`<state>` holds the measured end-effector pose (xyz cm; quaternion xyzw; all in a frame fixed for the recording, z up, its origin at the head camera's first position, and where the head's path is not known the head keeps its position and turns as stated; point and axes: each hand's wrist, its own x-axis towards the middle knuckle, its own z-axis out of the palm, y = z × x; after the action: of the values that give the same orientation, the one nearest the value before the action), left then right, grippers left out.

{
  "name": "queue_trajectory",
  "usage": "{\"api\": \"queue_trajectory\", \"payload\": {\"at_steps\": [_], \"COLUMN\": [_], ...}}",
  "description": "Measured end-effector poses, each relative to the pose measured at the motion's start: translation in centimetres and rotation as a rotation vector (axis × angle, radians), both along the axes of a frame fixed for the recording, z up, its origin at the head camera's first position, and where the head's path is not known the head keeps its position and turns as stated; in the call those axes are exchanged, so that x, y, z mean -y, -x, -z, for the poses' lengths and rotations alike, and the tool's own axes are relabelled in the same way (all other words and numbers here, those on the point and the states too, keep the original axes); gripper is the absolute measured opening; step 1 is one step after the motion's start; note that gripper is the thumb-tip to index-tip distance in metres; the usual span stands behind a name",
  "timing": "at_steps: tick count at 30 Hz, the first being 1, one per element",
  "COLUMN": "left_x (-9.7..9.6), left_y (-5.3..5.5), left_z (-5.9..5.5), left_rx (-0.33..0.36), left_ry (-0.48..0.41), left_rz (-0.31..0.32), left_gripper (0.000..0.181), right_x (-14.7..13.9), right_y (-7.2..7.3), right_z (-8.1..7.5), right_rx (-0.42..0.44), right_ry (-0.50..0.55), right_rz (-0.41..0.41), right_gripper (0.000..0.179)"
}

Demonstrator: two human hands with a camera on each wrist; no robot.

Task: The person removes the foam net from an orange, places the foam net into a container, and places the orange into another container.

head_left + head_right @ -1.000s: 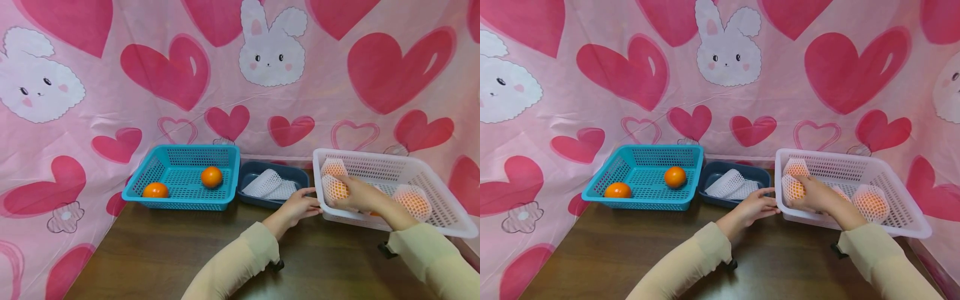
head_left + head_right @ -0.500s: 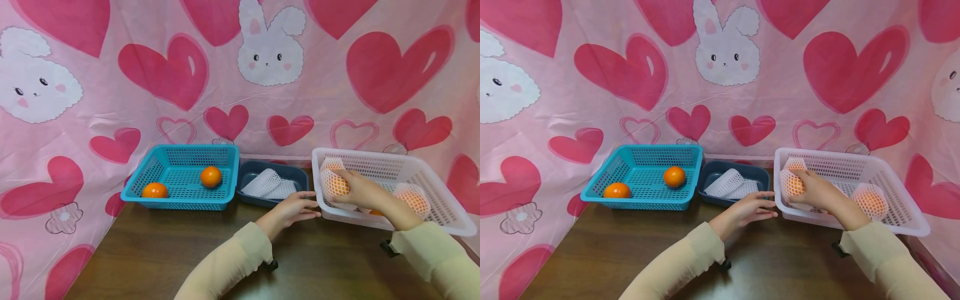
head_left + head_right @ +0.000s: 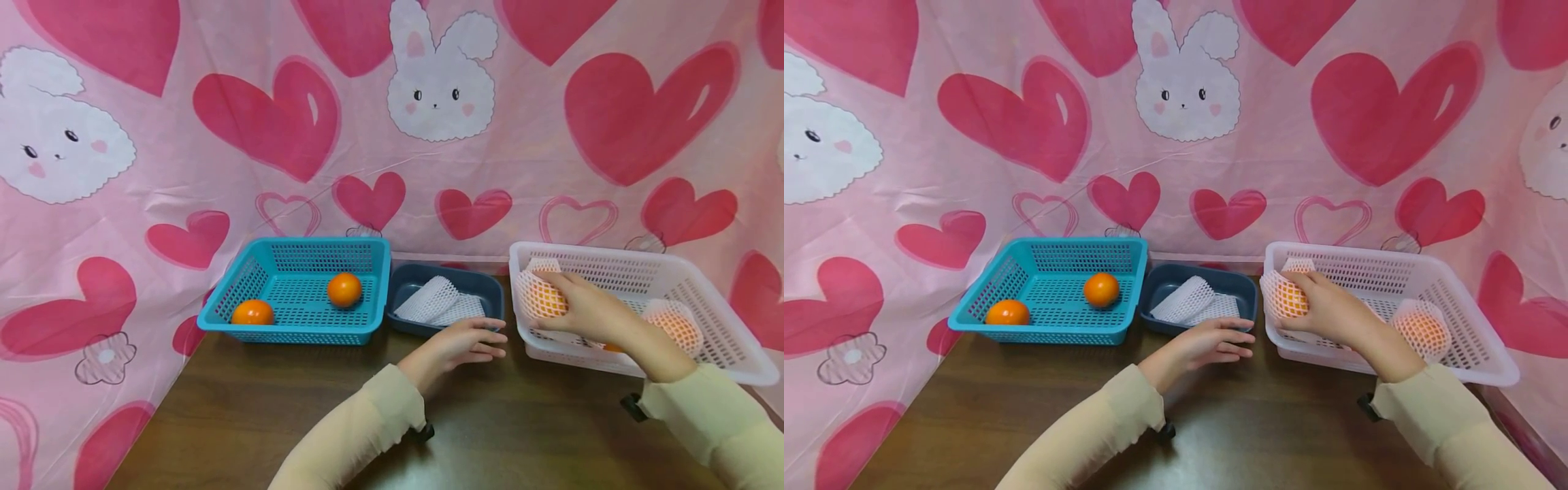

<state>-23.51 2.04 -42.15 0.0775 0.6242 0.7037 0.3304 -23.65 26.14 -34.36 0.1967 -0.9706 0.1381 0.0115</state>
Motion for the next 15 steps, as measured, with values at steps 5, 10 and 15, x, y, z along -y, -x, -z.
{"api": "queue_trajectory", "payload": {"at_steps": [5,10,15], "left_x": [1.4,2.6,3.4], "left_y": [0.0,-0.2,-0.4], "left_z": [0.0,0.3,0.8], "left_rx": [-0.019,-0.025,-0.024], "left_ry": [-0.012,-0.004,0.003], "left_rz": [0.012,0.025,0.041], "left_gripper": [0.045,0.046,0.047], "right_x": [1.5,3.0,4.0], "right_y": [-0.7,-1.3,-1.6], "right_z": [-0.4,0.0,0.7], "right_rx": [-0.054,-0.092,-0.12], "right_ry": [0.044,0.095,0.127], "right_rz": [-0.039,-0.073,-0.137], "right_gripper": [0.095,0.092,0.091]}}
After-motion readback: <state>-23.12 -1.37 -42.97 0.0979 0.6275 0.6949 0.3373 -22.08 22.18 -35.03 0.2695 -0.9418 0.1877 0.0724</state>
